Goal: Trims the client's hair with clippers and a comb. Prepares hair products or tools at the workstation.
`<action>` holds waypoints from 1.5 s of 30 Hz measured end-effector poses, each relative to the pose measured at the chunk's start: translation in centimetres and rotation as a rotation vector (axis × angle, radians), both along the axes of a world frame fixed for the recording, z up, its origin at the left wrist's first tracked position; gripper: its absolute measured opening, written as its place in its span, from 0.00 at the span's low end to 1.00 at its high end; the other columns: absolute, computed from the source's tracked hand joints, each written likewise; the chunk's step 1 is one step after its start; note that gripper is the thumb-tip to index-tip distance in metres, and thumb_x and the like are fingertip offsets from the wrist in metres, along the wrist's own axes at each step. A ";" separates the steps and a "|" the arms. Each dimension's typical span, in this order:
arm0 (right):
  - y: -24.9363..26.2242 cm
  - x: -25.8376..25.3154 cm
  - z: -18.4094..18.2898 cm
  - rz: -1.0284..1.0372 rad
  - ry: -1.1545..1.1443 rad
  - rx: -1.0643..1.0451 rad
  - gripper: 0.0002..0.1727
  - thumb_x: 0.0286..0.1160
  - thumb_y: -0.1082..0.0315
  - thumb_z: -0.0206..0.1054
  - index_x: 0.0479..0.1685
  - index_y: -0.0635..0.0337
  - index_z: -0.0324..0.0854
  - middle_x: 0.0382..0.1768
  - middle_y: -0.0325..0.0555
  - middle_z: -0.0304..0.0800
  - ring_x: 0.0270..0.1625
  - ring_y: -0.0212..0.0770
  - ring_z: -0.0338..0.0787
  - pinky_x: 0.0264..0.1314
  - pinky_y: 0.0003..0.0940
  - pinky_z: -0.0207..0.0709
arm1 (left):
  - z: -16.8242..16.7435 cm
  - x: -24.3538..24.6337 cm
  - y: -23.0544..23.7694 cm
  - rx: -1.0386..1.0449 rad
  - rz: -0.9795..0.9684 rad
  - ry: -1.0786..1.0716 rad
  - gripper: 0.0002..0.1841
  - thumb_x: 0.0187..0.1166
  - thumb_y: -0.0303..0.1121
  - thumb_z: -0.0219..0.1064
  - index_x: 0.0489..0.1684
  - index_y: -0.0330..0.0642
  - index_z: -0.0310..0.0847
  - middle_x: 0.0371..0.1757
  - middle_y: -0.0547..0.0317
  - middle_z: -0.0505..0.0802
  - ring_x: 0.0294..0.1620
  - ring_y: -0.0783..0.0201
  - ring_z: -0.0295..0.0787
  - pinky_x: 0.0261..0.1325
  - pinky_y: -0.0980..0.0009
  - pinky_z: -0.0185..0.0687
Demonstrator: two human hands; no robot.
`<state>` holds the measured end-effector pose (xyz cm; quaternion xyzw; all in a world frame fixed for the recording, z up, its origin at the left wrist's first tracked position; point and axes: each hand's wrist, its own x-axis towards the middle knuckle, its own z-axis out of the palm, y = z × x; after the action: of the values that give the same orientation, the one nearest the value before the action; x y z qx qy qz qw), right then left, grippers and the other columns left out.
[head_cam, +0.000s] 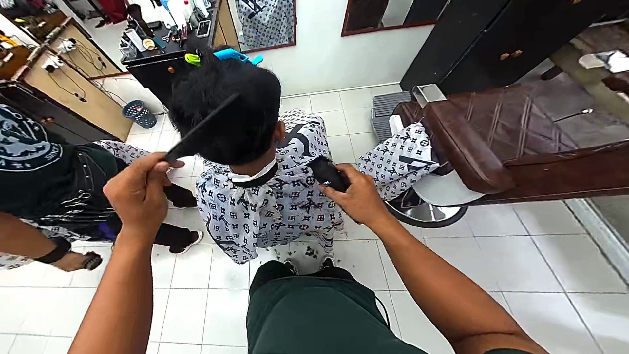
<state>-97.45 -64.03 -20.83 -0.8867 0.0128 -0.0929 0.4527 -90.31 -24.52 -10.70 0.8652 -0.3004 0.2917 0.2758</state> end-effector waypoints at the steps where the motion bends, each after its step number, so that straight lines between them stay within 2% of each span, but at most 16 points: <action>1: 0.1 -0.2 0.1 -0.017 -0.012 0.012 0.28 0.67 0.56 0.81 0.62 0.64 0.83 0.41 0.53 0.93 0.40 0.47 0.92 0.47 0.52 0.86 | 0.4 0.7 -0.1 0.032 -0.012 0.008 0.18 0.93 0.33 0.53 0.53 0.24 0.84 0.41 0.39 0.93 0.33 0.59 0.88 0.45 0.61 0.86; 4: 0.8 -1.0 0.3 -0.053 -0.066 0.018 0.28 0.66 0.56 0.81 0.61 0.64 0.83 0.41 0.52 0.93 0.39 0.44 0.93 0.46 0.48 0.87 | 0.6 2.8 -0.2 0.328 -0.190 0.074 0.15 0.88 0.30 0.56 0.50 0.28 0.89 0.41 0.38 0.95 0.38 0.44 0.93 0.46 0.43 0.86; 5: 1.1 -1.3 0.5 -0.071 -0.077 0.014 0.28 0.66 0.56 0.81 0.61 0.64 0.83 0.41 0.52 0.93 0.39 0.43 0.92 0.45 0.46 0.86 | 0.6 3.2 0.0 0.415 -0.257 0.063 0.15 0.88 0.30 0.57 0.49 0.31 0.90 0.39 0.41 0.95 0.38 0.44 0.94 0.45 0.43 0.86; 7: 1.7 -1.9 1.0 -0.139 -0.109 0.013 0.28 0.65 0.55 0.81 0.61 0.63 0.84 0.40 0.50 0.93 0.38 0.41 0.91 0.44 0.44 0.86 | 1.0 3.7 0.4 0.498 -0.388 -0.008 0.15 0.85 0.31 0.57 0.43 0.37 0.92 0.35 0.49 0.94 0.34 0.49 0.93 0.38 0.49 0.85; 9: 2.4 -2.4 1.6 -0.232 -0.140 0.022 0.28 0.64 0.56 0.81 0.61 0.63 0.83 0.41 0.51 0.93 0.39 0.41 0.93 0.45 0.44 0.87 | 1.3 3.8 1.0 0.430 -0.467 -0.069 0.15 0.84 0.31 0.57 0.42 0.37 0.93 0.32 0.51 0.93 0.30 0.55 0.89 0.34 0.57 0.82; 12: 4.1 -3.0 2.1 -0.344 -0.183 0.033 0.28 0.65 0.58 0.81 0.62 0.65 0.81 0.41 0.51 0.94 0.38 0.40 0.93 0.44 0.43 0.88 | 1.5 4.2 2.2 0.198 -0.361 -0.046 0.15 0.87 0.28 0.55 0.50 0.29 0.89 0.39 0.41 0.94 0.33 0.53 0.91 0.42 0.55 0.87; 14: 5.7 -3.3 2.3 -0.393 -0.196 0.037 0.28 0.66 0.59 0.81 0.62 0.64 0.81 0.41 0.51 0.93 0.38 0.40 0.93 0.44 0.43 0.87 | 0.9 5.2 2.3 0.172 -0.322 -0.006 0.15 0.89 0.29 0.56 0.51 0.27 0.88 0.41 0.39 0.95 0.33 0.52 0.90 0.43 0.53 0.87; 16: 7.4 -3.5 2.4 -0.423 -0.226 0.042 0.27 0.66 0.60 0.81 0.62 0.65 0.80 0.42 0.50 0.93 0.38 0.39 0.93 0.44 0.40 0.88 | -1.1 6.2 2.5 0.260 -0.424 0.033 0.14 0.88 0.30 0.58 0.50 0.31 0.90 0.42 0.41 0.95 0.40 0.47 0.94 0.48 0.47 0.88; 17: 8.1 -3.7 2.4 -0.439 -0.237 0.045 0.27 0.66 0.60 0.81 0.62 0.64 0.80 0.42 0.50 0.93 0.38 0.38 0.93 0.44 0.39 0.88 | -2.6 6.5 2.7 0.280 -0.489 0.044 0.14 0.86 0.31 0.60 0.48 0.33 0.91 0.40 0.44 0.95 0.40 0.48 0.93 0.47 0.48 0.87; 19: 9.5 -4.2 2.6 -0.463 -0.255 0.036 0.27 0.67 0.59 0.80 0.62 0.64 0.80 0.42 0.49 0.93 0.37 0.37 0.93 0.42 0.37 0.88 | -5.1 6.5 3.3 0.252 -0.573 0.104 0.14 0.84 0.36 0.63 0.47 0.36 0.92 0.41 0.50 0.95 0.43 0.55 0.91 0.50 0.56 0.86; 21: 10.8 -4.6 2.9 -0.480 -0.250 -0.011 0.27 0.67 0.58 0.80 0.62 0.64 0.80 0.41 0.50 0.93 0.37 0.38 0.93 0.41 0.39 0.88 | -7.1 6.2 4.0 0.146 -0.555 0.225 0.13 0.78 0.36 0.70 0.49 0.35 0.92 0.43 0.51 0.93 0.44 0.60 0.88 0.53 0.62 0.83; 24: 12.5 -4.7 3.6 -0.474 -0.202 -0.098 0.28 0.67 0.58 0.81 0.61 0.66 0.81 0.39 0.55 0.92 0.36 0.46 0.92 0.40 0.47 0.86 | -8.9 6.8 4.6 0.005 -0.443 0.314 0.13 0.69 0.31 0.79 0.47 0.33 0.92 0.40 0.47 0.92 0.44 0.58 0.88 0.52 0.59 0.84; 29: 15.1 -4.0 3.4 -0.430 -0.197 -0.216 0.28 0.67 0.59 0.81 0.62 0.68 0.81 0.41 0.59 0.92 0.38 0.54 0.92 0.40 0.54 0.86 | -7.8 8.1 3.7 -0.045 -0.478 0.109 0.11 0.73 0.29 0.77 0.47 0.29 0.91 0.45 0.42 0.94 0.48 0.52 0.89 0.59 0.59 0.81; 33: 16.3 -2.9 3.0 -0.427 -0.219 -0.266 0.30 0.67 0.57 0.80 0.61 0.71 0.82 0.46 0.61 0.92 0.45 0.58 0.93 0.46 0.57 0.86 | -6.1 8.8 3.5 -0.005 -0.491 -0.257 0.06 0.80 0.27 0.71 0.42 0.33 0.93 0.45 0.44 0.96 0.44 0.49 0.89 0.51 0.55 0.78; 36: 16.8 -2.1 2.4 -0.426 -0.289 -0.314 0.29 0.65 0.58 0.80 0.59 0.73 0.83 0.47 0.62 0.93 0.45 0.57 0.95 0.46 0.56 0.87 | -6.3 9.4 3.8 0.038 -0.527 -0.470 0.08 0.80 0.24 0.67 0.44 0.40 0.95 0.47 0.50 0.97 0.42 0.50 0.88 0.44 0.56 0.73; 45: 20.0 -0.7 3.2 -0.293 -0.435 -0.372 0.28 0.63 0.58 0.82 0.57 0.72 0.84 0.44 0.59 0.92 0.41 0.53 0.94 0.40 0.48 0.88 | -7.0 9.9 3.7 0.048 -0.557 -0.582 0.09 0.81 0.24 0.66 0.47 0.41 0.94 0.50 0.53 0.98 0.40 0.52 0.87 0.43 0.58 0.71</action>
<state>-98.19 -44.04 -17.66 -0.9024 0.0260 -0.3451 0.2569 -80.44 -20.84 -17.69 0.6381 -0.5956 0.4316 0.2275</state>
